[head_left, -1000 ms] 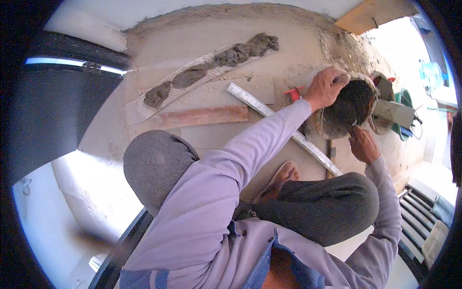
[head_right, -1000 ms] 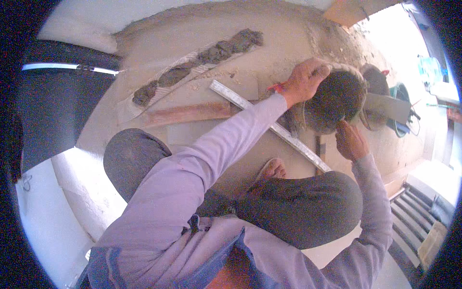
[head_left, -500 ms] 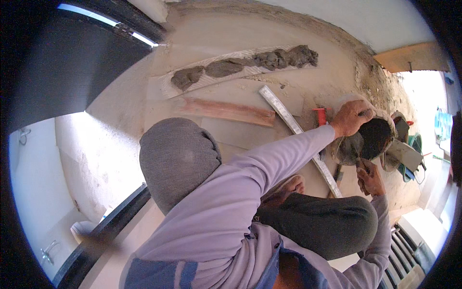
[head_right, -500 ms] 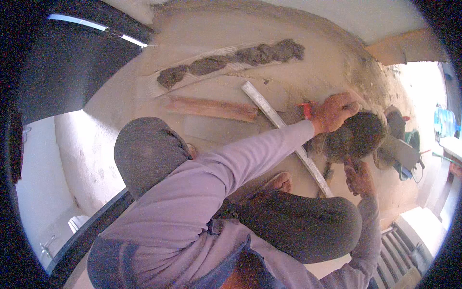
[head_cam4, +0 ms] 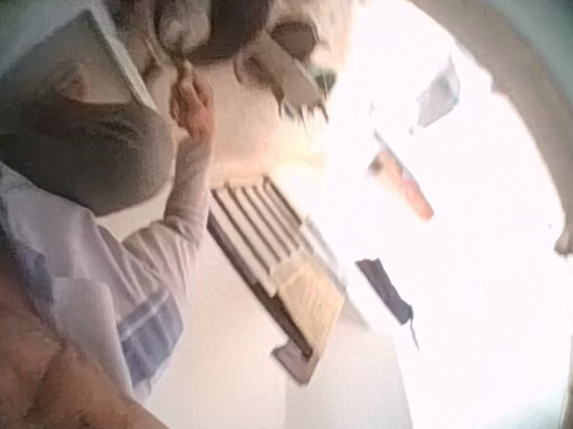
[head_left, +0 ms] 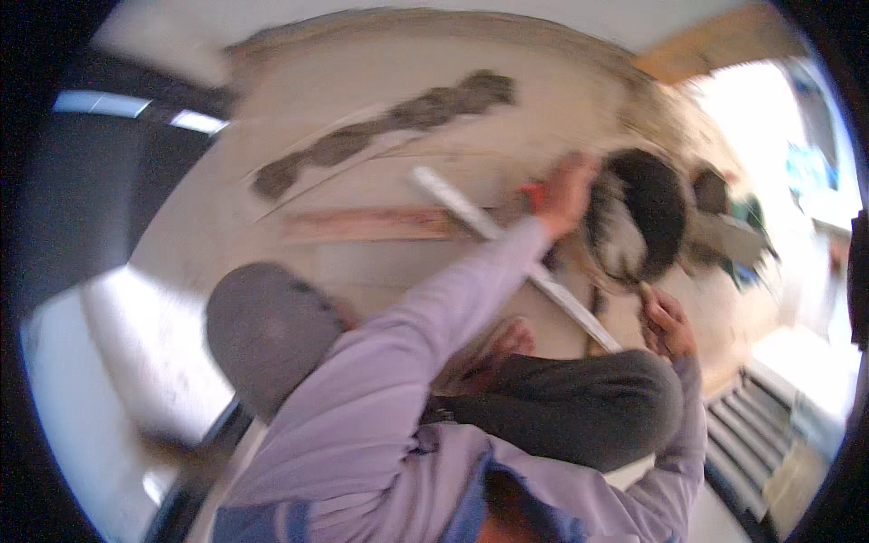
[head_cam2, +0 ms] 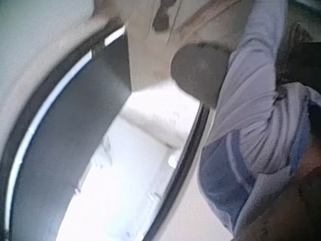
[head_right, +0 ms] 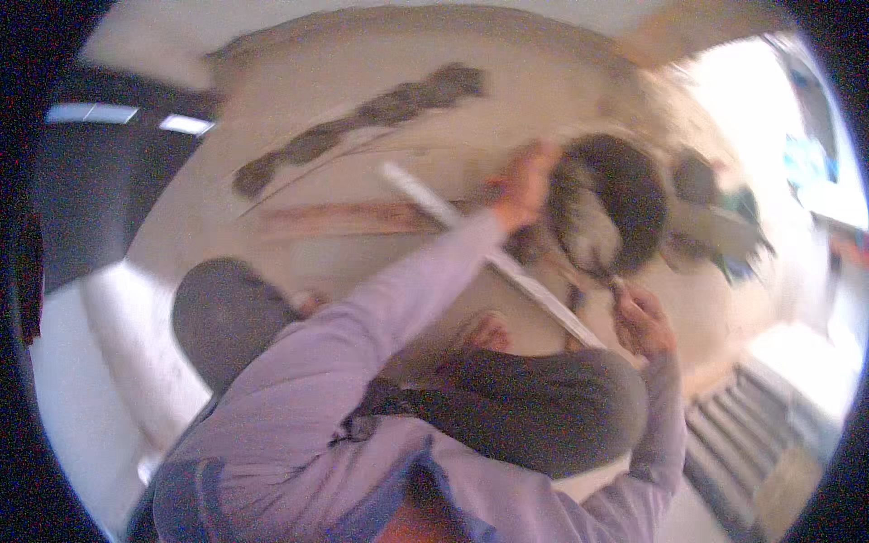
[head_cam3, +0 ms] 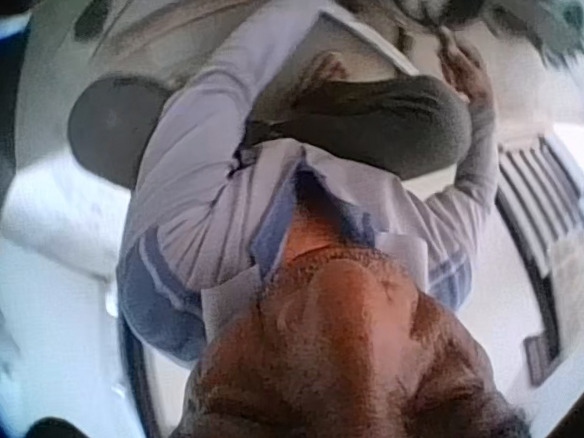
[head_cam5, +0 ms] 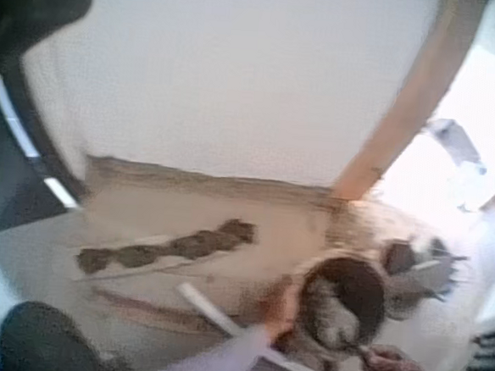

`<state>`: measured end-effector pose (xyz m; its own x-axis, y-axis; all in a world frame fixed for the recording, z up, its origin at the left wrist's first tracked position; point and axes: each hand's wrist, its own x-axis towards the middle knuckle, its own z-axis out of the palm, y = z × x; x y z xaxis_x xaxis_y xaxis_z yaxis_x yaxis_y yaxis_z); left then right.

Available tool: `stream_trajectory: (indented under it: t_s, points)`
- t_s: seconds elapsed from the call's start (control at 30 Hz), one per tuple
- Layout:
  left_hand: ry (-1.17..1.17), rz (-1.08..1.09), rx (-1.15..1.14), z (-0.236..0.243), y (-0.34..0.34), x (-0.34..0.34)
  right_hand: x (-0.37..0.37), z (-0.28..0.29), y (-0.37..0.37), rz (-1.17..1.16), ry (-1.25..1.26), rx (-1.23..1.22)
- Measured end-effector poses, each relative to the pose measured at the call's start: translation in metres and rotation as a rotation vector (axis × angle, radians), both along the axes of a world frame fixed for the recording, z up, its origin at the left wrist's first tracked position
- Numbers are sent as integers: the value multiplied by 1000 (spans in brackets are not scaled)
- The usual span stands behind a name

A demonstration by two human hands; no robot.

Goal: The person scoops cement from a bucket using a trowel and applies it to the floor along a linear path. They then use a straight edge to level the applied cement and a hammer to tap a wooden plank into place.

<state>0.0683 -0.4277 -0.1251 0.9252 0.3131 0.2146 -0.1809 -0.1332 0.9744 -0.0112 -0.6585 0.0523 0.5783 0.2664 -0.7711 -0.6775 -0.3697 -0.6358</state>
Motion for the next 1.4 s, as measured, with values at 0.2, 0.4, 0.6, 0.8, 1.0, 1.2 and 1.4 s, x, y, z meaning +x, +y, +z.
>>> stream_trajectory:
  t_s: [0.2, 0.4, 0.6, 0.8, 1.0, 1.2, 1.4]
  points:
    - [237, -198, -894, -5, 12, 7, 9, 0, -32, 61, -108, 146]
    - [261, -6, -395, 17, 3, -20, -5, 22, -51, -17, -137, 46]
    - [307, 29, -588, 7, -5, -50, 21, 91, 19, 216, -219, -1]
    - [289, 181, -649, -10, -29, -74, 97, 81, 152, 664, -103, 86]
    - [307, 46, -722, 3, -17, -77, 142, 30, 281, 906, -125, 48]
    - [267, 84, -719, -24, -18, -64, 146, -10, 389, 1160, -51, 98]
    - [306, 150, -553, -8, 12, -59, 133, -27, 448, 1284, -105, 64]
